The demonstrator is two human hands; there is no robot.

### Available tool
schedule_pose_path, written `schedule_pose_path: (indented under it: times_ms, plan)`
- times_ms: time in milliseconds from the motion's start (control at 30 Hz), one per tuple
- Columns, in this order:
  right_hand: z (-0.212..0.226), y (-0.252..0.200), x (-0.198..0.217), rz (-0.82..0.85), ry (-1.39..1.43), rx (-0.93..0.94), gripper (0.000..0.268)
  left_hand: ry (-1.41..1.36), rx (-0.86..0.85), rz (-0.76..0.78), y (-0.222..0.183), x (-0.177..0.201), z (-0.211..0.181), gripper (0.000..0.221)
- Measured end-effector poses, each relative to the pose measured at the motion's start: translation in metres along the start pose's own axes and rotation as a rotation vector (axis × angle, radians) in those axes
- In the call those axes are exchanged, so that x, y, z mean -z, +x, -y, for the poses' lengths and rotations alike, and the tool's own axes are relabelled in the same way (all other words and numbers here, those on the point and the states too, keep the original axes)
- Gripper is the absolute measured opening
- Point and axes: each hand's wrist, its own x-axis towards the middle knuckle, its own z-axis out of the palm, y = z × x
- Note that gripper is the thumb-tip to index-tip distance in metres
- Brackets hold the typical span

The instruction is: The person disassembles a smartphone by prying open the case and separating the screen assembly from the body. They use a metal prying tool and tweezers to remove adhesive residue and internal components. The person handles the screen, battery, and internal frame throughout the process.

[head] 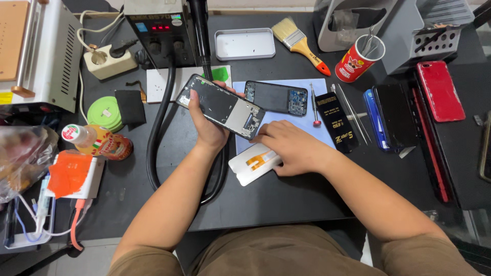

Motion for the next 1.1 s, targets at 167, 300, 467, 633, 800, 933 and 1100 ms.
schedule_pose_path:
  times_ms: [167, 300, 467, 633, 800, 933, 1100]
  plan:
    - [-0.001, -0.016, 0.014, 0.04, 0.068, -0.18, 0.068, -0.028, -0.019, -0.002, 0.001, 0.0, -0.001, 0.066]
    - [-0.018, -0.049, 0.046, -0.109, 0.246, -0.344, 0.071, -0.043, -0.032, -0.027, 0.0, 0.002, -0.001, 0.066]
    - [-0.055, -0.057, 0.068, -0.31, 0.076, -0.433, 0.077, 0.016, -0.041, -0.035, 0.0, 0.003, 0.0, 0.067]
    - [-0.08, -0.018, 0.06, -0.276, 0.073, -0.425, 0.08, 0.023, -0.039, 0.018, 0.0, 0.004, 0.002, 0.065]
    - [-0.092, 0.017, 0.044, -0.192, 0.035, -0.507, 0.078, 0.023, 0.0, 0.06, -0.002, 0.005, 0.003, 0.059]
    - [-0.098, 0.021, 0.036, -0.207, -0.067, -0.38, 0.074, 0.043, 0.023, 0.134, -0.005, 0.008, 0.003, 0.054]
    - [-0.094, 0.016, 0.032, -0.221, -0.08, -0.365, 0.069, 0.169, 0.014, 0.216, -0.01, 0.006, 0.004, 0.053]
